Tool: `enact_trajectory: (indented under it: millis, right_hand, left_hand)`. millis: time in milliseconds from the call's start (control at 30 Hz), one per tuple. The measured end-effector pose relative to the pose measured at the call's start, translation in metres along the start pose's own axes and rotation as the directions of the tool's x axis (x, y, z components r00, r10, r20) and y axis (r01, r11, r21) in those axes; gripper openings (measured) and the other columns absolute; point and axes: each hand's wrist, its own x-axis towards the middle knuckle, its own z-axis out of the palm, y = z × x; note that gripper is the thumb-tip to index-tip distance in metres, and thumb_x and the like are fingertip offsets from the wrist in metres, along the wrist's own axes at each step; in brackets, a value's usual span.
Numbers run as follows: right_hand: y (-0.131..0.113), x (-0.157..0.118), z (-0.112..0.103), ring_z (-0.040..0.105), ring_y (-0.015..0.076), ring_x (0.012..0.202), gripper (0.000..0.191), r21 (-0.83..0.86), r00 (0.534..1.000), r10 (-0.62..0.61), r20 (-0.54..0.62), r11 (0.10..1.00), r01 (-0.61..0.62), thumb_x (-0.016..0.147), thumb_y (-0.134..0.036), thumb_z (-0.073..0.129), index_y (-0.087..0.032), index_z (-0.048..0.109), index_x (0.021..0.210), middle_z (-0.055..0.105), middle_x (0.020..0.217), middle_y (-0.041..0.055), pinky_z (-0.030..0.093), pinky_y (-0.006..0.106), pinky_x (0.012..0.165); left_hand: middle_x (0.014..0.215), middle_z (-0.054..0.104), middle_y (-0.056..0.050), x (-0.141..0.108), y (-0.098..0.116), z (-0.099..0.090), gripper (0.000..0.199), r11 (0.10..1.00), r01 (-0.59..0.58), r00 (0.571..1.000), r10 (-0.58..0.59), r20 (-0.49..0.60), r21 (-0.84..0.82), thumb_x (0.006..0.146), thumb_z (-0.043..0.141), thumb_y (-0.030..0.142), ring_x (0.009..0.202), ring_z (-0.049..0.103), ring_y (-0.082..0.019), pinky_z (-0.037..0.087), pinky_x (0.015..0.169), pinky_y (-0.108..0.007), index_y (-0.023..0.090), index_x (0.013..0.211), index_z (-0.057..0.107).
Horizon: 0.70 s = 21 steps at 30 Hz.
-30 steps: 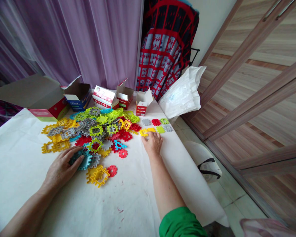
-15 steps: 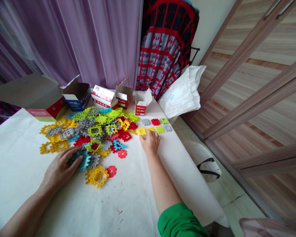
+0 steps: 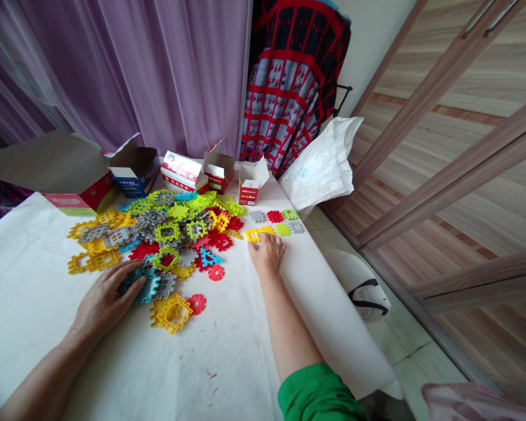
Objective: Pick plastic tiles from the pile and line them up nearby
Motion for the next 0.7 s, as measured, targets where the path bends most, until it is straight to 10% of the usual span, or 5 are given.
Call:
enact_trajectory:
  millis: [700]
  right_hand:
    - [-0.0017, 0.0029, 0.0000, 0.060, 0.0284, 0.106, 0.016, 0.023, 0.999, -0.041, 0.033, 0.999, 0.040, 0.085, -0.031, 0.072, -0.023, 0.073, 0.098, 0.077, 0.106, 0.0107, 0.038, 0.036, 0.083]
  left_hand:
    - [0.125, 0.071, -0.011, 0.0007, 0.0015, -0.0009, 0.055, 1.000, 0.018, 1.000, -0.018, 0.010, -0.010, 0.091, 0.044, 0.063, 0.122, 0.065, -0.030, 0.051, 0.109, -0.047, 0.025, 0.121, 0.068]
